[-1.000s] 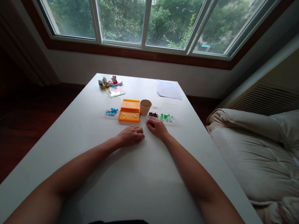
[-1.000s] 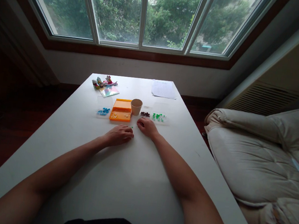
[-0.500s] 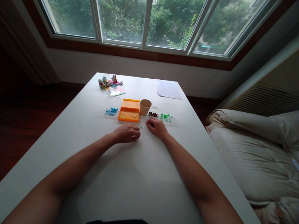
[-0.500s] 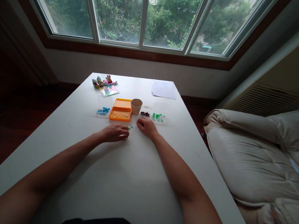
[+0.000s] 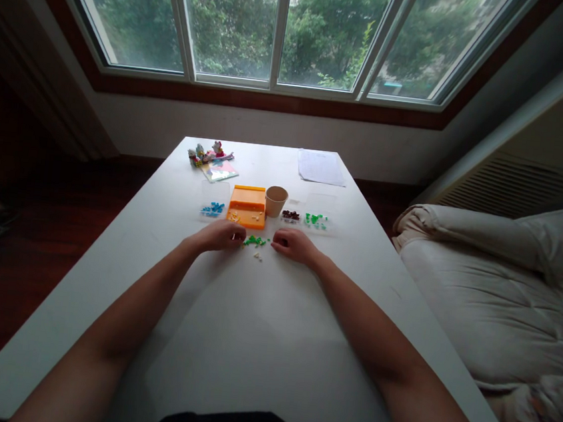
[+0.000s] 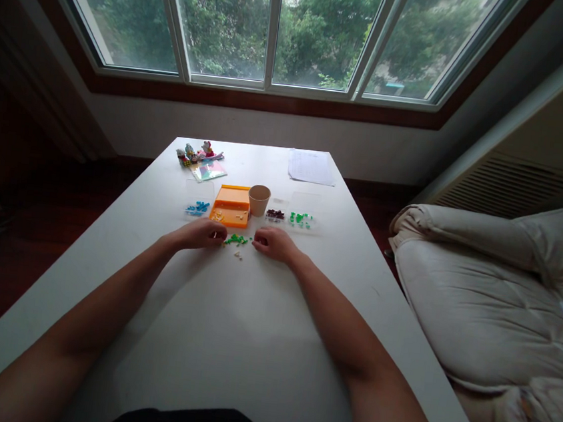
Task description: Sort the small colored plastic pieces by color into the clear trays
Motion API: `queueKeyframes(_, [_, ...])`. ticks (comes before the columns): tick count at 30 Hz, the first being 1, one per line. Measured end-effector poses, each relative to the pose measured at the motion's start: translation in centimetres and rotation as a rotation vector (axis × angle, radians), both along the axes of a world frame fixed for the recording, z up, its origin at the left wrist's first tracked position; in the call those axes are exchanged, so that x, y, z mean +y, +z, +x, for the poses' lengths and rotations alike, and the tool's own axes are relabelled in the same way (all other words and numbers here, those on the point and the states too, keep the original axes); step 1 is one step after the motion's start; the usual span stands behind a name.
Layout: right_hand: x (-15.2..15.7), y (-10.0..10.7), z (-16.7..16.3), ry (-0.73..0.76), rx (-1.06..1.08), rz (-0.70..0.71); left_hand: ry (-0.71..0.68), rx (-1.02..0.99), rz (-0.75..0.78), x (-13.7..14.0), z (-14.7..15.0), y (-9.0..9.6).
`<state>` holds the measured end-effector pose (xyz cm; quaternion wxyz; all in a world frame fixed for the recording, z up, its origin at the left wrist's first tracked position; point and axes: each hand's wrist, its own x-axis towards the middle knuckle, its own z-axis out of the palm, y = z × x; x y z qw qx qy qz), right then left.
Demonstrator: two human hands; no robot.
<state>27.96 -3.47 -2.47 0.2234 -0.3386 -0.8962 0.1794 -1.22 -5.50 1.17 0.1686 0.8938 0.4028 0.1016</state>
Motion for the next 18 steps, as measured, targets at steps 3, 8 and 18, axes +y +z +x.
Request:
queueKeyframes(3, [-1.1, 1.2, -0.8, 0.082, -0.065, -0.066, -0.006, 0.002, -0.033, 0.2, -0.2, -0.2])
queueKeyframes(8, [-2.5, 1.8, -2.2, 0.123, -0.112, -0.140, -0.026, -0.015, -0.092, 0.2, -0.5, 0.1])
queueKeyframes(18, [-4.3, 0.4, -5.1, -0.030, -0.142, 0.051, -0.034, -0.025, -0.159, -0.1, -0.8, 0.6])
